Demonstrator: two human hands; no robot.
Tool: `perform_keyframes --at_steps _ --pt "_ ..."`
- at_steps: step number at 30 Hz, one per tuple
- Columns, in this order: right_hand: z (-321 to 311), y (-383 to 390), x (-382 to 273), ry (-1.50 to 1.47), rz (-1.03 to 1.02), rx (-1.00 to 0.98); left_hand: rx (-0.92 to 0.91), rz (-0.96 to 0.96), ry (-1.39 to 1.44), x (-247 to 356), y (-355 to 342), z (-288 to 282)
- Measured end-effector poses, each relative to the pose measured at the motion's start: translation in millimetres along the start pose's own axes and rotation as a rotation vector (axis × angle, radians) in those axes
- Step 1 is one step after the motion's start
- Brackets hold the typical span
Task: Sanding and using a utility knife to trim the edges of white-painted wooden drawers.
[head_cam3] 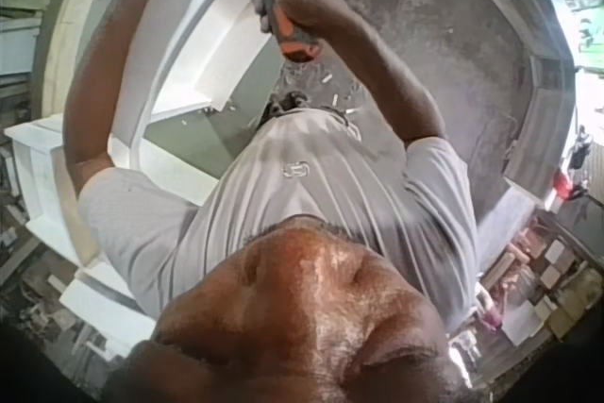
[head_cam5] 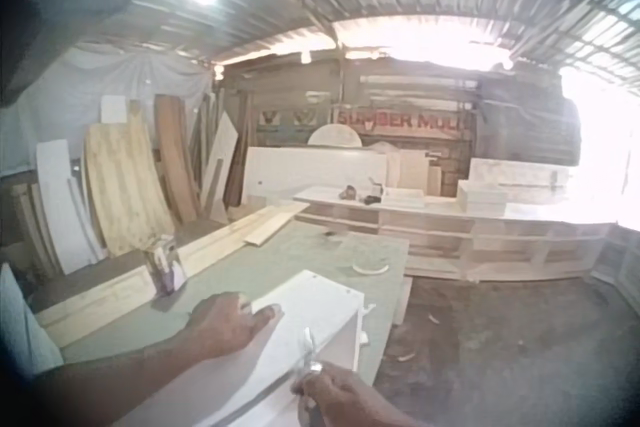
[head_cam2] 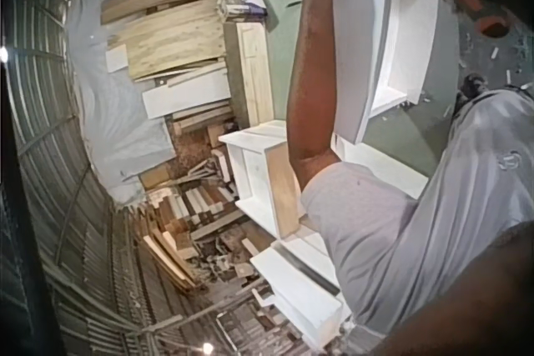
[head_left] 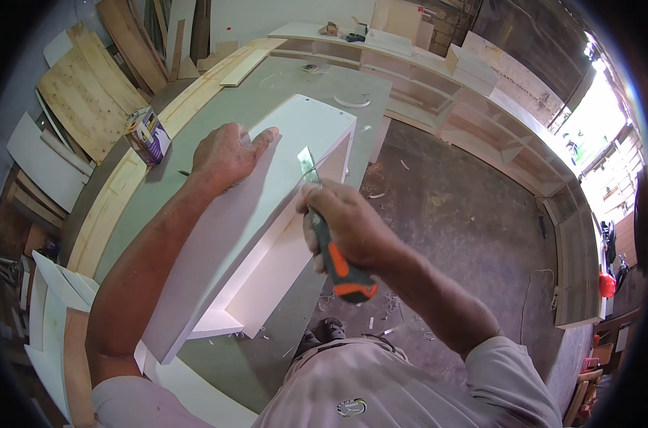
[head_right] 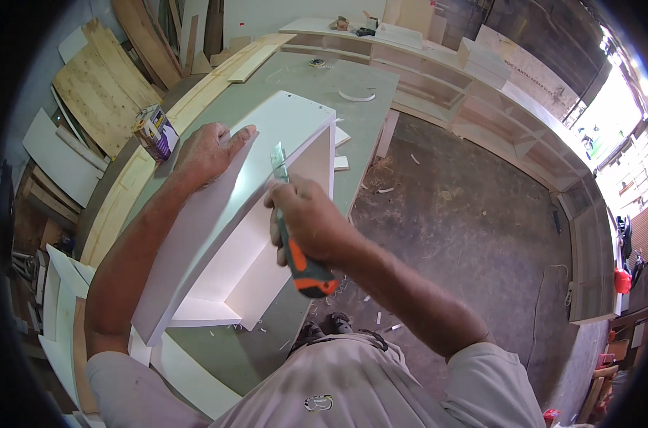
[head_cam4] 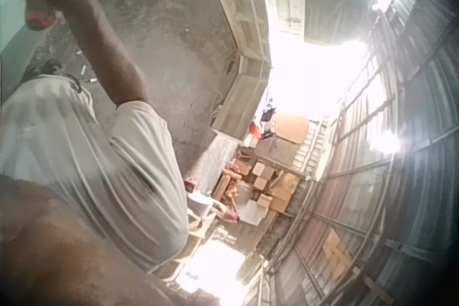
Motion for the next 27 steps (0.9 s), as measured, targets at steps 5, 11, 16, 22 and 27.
perform_keyframes --at_steps 5,11,16,22,27 --pt "9.9 8.3 9.6 -0.041 -0.017 -0.051 -0.044 -0.1 0.053 -13.2 0.1 -2.2" --pt "-9.9 1.6 2.6 -0.033 -0.022 -0.142 -0.241 -0.075 0.12 -50.7 49.5 -24.6" --pt "1.0 -9.3 1.7 0.001 -0.086 -0.161 -0.396 -0.167 0.004 -139.4 171.7 -75.3" --pt "-7.8 -50.9 -18.6 0.225 -0.299 -0.063 0.298 -0.317 0.841 -159.9 192.9 -72.1" --pt "-47.8 -86.7 -36.8 0.086 -0.18 0.03 0.436 -0.077 0.758 -115.5 171.1 -56.6"
Point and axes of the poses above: each hand's wrist, its own y-axis away from the middle knuckle, its own z-axis out of the palm, x = y × z, the point moved 8 cm from there along -y, towards the middle knuckle, and after that the axes turned 2 degrees about z, right-handed, at the moved point
